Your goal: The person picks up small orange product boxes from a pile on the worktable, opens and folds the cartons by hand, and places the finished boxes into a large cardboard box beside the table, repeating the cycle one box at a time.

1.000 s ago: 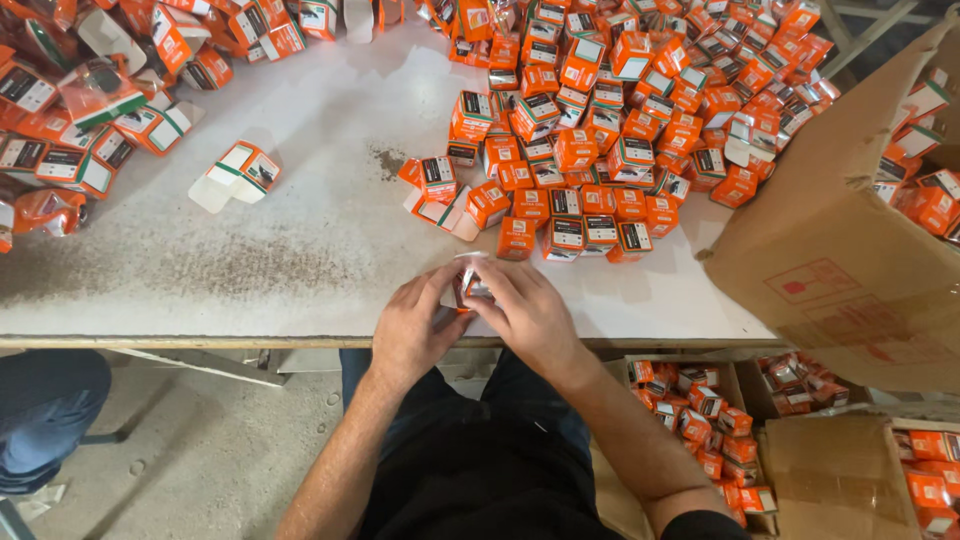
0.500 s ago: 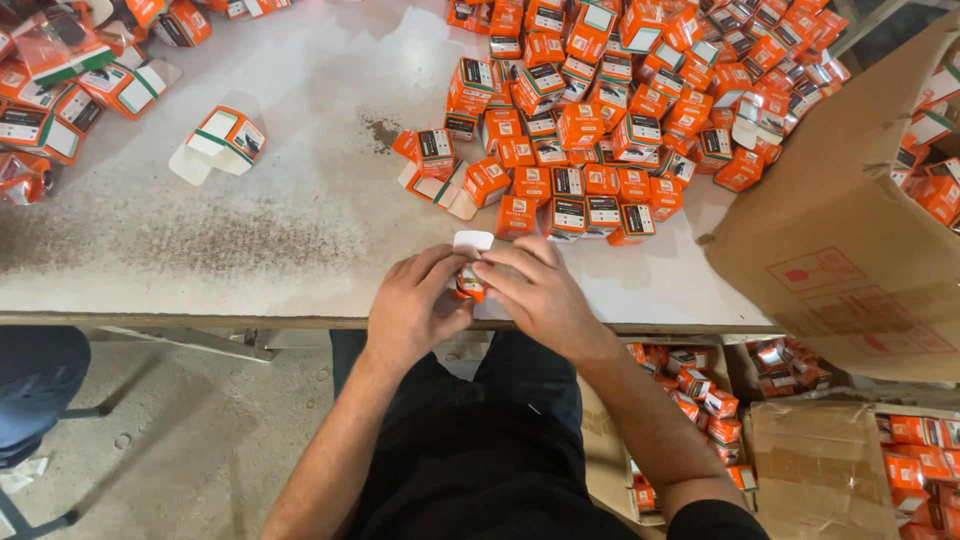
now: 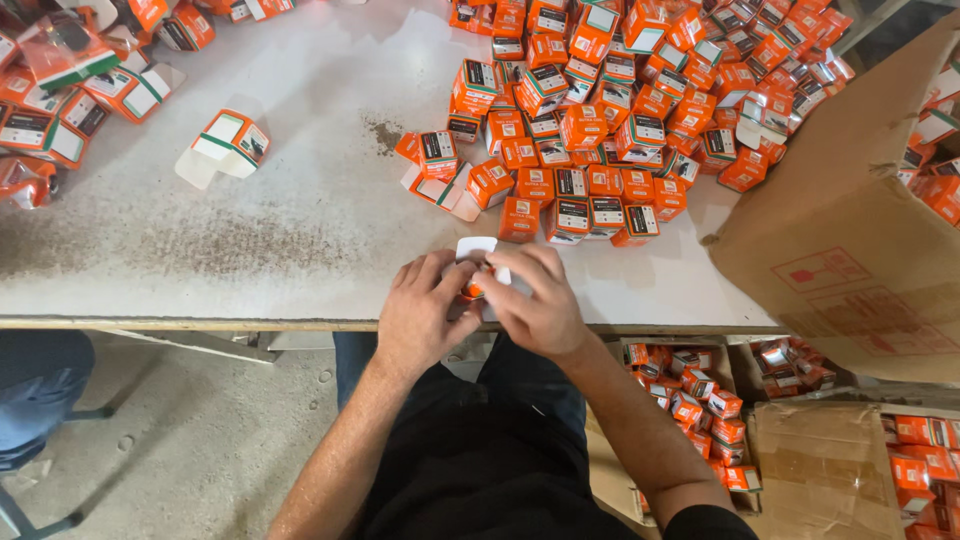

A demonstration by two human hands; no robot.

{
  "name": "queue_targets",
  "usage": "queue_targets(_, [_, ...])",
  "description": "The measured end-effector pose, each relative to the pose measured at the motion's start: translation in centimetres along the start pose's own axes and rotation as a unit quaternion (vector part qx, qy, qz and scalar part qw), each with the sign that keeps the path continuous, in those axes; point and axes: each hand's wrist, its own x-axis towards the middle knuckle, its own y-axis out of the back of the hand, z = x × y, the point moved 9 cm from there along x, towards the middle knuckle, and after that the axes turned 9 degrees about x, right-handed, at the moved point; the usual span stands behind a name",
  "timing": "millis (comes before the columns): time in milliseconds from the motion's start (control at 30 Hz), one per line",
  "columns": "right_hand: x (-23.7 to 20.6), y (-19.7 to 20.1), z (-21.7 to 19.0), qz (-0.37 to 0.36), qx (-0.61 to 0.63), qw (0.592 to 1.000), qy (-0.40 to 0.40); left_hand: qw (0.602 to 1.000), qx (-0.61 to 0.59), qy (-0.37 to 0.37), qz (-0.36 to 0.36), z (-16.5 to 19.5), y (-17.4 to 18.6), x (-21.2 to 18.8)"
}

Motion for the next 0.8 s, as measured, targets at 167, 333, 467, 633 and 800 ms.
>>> queue_targets(167, [-1.5, -1.5, -0.1, -0.042, -0.124, 0.991, -0.024, 1.000, 0.005, 0.017, -0.013, -0.3, -0.4, -0.1])
queue_targets(333, [-1.8, -2.0, 0.1, -0.039, -0.094, 0.995, -0.021, 0.999, -0.007, 0.020, -0.030, -0.7, -0.9, -0.3])
queue_targets(467, [-1.8, -2.0, 1.0, -0.047, -0.106, 0.992, -0.057, 0.999, -0.002, 0.024, -0.028, -1.1, -1.4, -0.5])
queue_targets(633, [-1.7, -2.4, 1.9, -0.066, -0.095, 0.988, -0.101, 0.992, -0.077, 0.087, 0.041, -2.3, -0.5, -1.4])
queue_targets(800, [-2.0, -2.3, 2.0, -0.055, -0.062, 0.988, -0.128, 0.994, 0.012, -0.066, 0.092, 0.9, 1.3, -1.4])
